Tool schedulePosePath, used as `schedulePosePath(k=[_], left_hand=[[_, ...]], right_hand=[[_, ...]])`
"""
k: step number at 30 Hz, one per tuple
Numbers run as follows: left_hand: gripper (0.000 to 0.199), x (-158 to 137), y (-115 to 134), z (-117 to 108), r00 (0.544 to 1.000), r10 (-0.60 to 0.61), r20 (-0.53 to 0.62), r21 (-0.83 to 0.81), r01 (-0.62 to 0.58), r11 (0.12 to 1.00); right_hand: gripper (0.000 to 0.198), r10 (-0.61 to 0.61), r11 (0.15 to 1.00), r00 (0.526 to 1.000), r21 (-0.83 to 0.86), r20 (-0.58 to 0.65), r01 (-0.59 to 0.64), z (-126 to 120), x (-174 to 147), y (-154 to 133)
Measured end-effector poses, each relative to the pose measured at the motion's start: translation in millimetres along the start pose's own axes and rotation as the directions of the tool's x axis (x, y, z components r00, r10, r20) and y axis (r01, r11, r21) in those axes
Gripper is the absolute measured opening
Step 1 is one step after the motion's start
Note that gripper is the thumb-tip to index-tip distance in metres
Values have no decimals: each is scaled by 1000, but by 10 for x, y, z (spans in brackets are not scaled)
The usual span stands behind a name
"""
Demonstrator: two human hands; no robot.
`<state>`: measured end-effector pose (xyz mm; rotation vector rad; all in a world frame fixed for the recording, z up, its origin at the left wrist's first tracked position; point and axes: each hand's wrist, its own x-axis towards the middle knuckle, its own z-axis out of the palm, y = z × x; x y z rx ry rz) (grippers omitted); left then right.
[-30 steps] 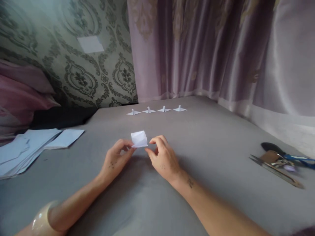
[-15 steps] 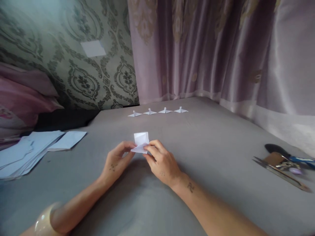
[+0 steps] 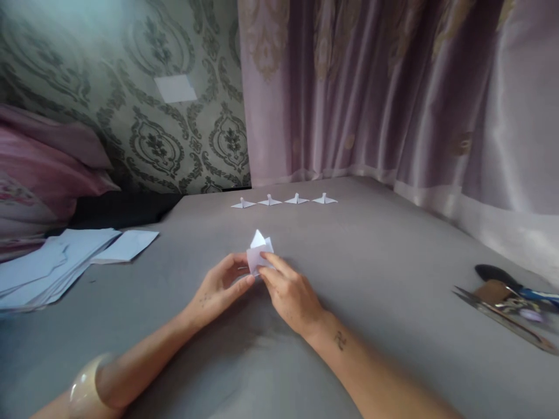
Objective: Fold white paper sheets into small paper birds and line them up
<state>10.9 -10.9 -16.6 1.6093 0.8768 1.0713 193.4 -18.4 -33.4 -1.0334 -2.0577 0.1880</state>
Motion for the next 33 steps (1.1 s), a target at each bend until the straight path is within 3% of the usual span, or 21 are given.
schedulePosePath(k=[6, 12, 18, 25, 33], left_hand=[[32, 20, 38, 3, 989, -132, -73, -71, 127, 989], [32, 43, 49, -29, 956, -199, -217, 41, 213, 976], [25, 65, -84, -109, 903, -205, -377, 132, 272, 953], [25, 84, -84, -158, 931, -151, -333, 477, 304, 825], [22, 66, -112, -181, 937, -138, -320, 615, 317, 722]], right_hand=[[31, -65, 996, 994, -57, 92, 70, -2, -16, -28], [35, -138, 984, 985, -103, 100, 148, 11, -21, -39], [36, 12, 996, 994, -91, 109, -2, 10, -23, 63], [33, 126, 991, 981, -58, 149, -119, 11, -9, 142], [33, 141, 989, 971, -63, 191, -131, 15, -12, 179]])
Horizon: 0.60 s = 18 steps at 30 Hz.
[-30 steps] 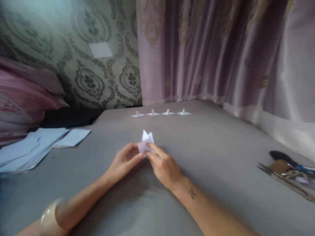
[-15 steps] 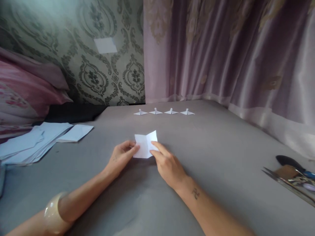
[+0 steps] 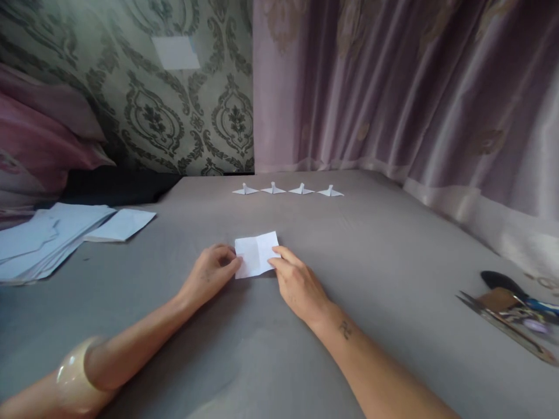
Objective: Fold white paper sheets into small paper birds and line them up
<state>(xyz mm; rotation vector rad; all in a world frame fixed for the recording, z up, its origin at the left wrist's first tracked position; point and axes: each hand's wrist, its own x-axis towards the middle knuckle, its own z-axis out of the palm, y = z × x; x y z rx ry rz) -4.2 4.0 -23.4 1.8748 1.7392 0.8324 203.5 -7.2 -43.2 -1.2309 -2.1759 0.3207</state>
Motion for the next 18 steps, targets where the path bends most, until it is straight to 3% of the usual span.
schedulePosePath(k=[8, 18], left_hand=[[23, -1, 24, -26, 999, -53, 6, 80, 52, 995], [26, -21, 44, -37, 996, -92, -10, 55, 92, 994]], right_hand=[[32, 63, 990, 998, -123, -27, -66, -80, -9, -57], [16, 48, 984, 999, -170, -14, -49, -78, -17, -94]])
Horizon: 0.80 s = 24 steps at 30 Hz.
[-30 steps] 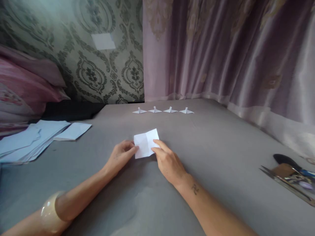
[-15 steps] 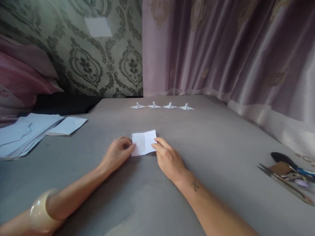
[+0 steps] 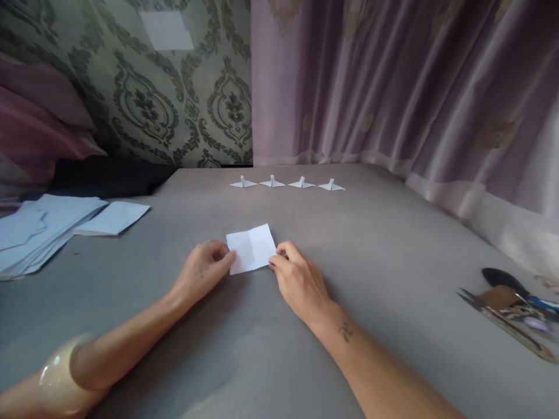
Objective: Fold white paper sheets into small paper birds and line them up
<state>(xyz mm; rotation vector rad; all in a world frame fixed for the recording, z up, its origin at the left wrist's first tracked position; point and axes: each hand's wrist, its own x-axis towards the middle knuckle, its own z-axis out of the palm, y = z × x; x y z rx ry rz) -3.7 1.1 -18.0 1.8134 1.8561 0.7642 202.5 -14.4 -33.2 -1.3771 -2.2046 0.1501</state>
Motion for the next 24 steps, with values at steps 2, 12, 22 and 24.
schedulePosePath(k=[2, 12, 22, 24], left_hand=[[24, -2, -10, 9, 1000, -1, 1, 12, 1, 1000], [22, -156, 27, 77, 802, 568, -184, 334, -493, 803], [22, -113, 13, 95, 702, 705, 101, 388, -680, 622], [24, -101, 27, 104, 694, 709, 126, 375, -695, 614]], right_hand=[[18, -4, 1000, 1000, -12, 18, 4, -10, 4, -3], [18, 13, 996, 998, 89, 69, -19, -23, 29, -1], [14, 45, 987, 999, 154, 26, -48, 43, 37, 28], [14, 48, 987, 999, 155, 22, -50, 43, 40, 29]])
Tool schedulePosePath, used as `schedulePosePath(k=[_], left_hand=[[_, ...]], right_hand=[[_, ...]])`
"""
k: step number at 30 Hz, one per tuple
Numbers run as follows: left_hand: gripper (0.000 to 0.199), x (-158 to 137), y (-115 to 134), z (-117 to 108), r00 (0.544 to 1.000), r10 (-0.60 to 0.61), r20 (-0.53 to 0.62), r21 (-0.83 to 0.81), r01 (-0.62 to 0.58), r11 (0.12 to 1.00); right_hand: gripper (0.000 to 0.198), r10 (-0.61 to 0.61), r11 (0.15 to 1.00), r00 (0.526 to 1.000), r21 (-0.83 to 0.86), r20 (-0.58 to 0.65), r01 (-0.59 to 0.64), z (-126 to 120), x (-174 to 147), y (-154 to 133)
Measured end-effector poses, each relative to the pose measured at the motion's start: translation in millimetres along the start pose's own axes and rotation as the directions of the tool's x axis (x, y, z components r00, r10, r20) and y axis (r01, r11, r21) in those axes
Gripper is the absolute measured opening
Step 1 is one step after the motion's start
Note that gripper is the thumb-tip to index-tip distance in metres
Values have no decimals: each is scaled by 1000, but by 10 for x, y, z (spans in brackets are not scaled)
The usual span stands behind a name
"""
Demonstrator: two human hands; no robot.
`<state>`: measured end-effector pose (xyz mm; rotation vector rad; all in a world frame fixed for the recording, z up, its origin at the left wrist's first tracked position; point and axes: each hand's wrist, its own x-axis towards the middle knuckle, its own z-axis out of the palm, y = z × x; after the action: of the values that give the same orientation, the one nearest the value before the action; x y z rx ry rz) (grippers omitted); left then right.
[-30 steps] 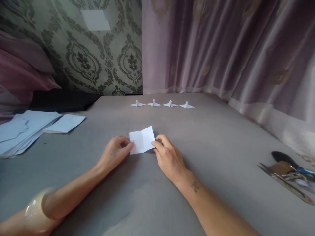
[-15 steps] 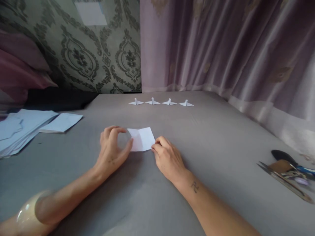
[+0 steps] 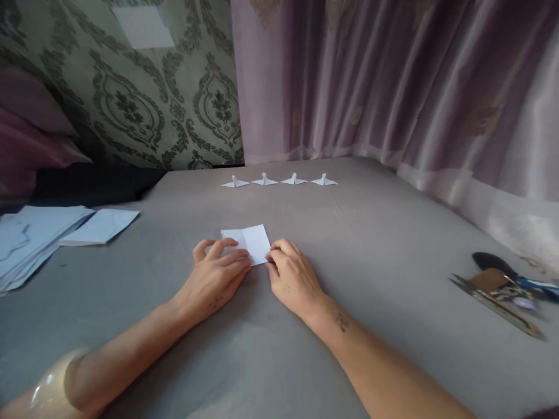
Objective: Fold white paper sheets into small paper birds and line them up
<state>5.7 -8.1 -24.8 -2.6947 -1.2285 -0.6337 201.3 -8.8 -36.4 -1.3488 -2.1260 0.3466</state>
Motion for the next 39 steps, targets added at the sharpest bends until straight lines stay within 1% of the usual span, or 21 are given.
schedulePosePath(k=[4, 9, 16, 21, 25, 30, 32, 34, 36, 37, 39], left_hand=[[25, 19, 22, -9, 1000, 1, 5, -18, -1, 1000], [24, 23, 16, -2, 999, -50, -15, -14, 50, 999], [23, 87, -13, 74, 990, -138, -3, -38, 138, 990], [17, 125, -48, 129, 978, -209, -6, -75, 208, 975], [12, 166, -96, 174, 966, -258, 23, -111, 259, 959], [12, 221, -135, 193, 962, -261, 84, -141, 271, 952], [11, 228, -137, 187, 963, -256, 87, -152, 266, 952], [12, 227, -134, 179, 966, -245, 82, -159, 256, 954], [12, 224, -129, 173, 969, -235, 78, -161, 245, 956], [12, 223, -126, 170, 970, -232, 77, -160, 241, 957], [13, 224, -118, 164, 971, -227, 80, -151, 237, 960]], right_hand=[[14, 1, 1000, 1000, -11, 5, -1, -10, -14, -21], [14, -9, 999, 1000, -40, 25, 10, -5, -52, -69], [17, 35, 999, 999, -32, -26, -35, 14, -24, -63], [15, 95, 995, 994, -29, -46, -96, 54, 9, -63], [14, 145, 989, 988, -23, -42, -146, 76, 39, -64], [14, 229, 972, 973, 52, -2, -229, -6, 74, -20], [12, 271, 957, 962, 96, 33, -273, -52, 78, 23], [12, 299, 943, 954, 148, 30, -300, -80, 76, 61], [15, 278, 940, 960, 209, -15, -269, -80, 72, 71], [17, 245, 944, 968, 239, -43, -229, -70, 69, 64], [22, 140, 954, 987, 277, -77, -113, -38, 65, 29]])
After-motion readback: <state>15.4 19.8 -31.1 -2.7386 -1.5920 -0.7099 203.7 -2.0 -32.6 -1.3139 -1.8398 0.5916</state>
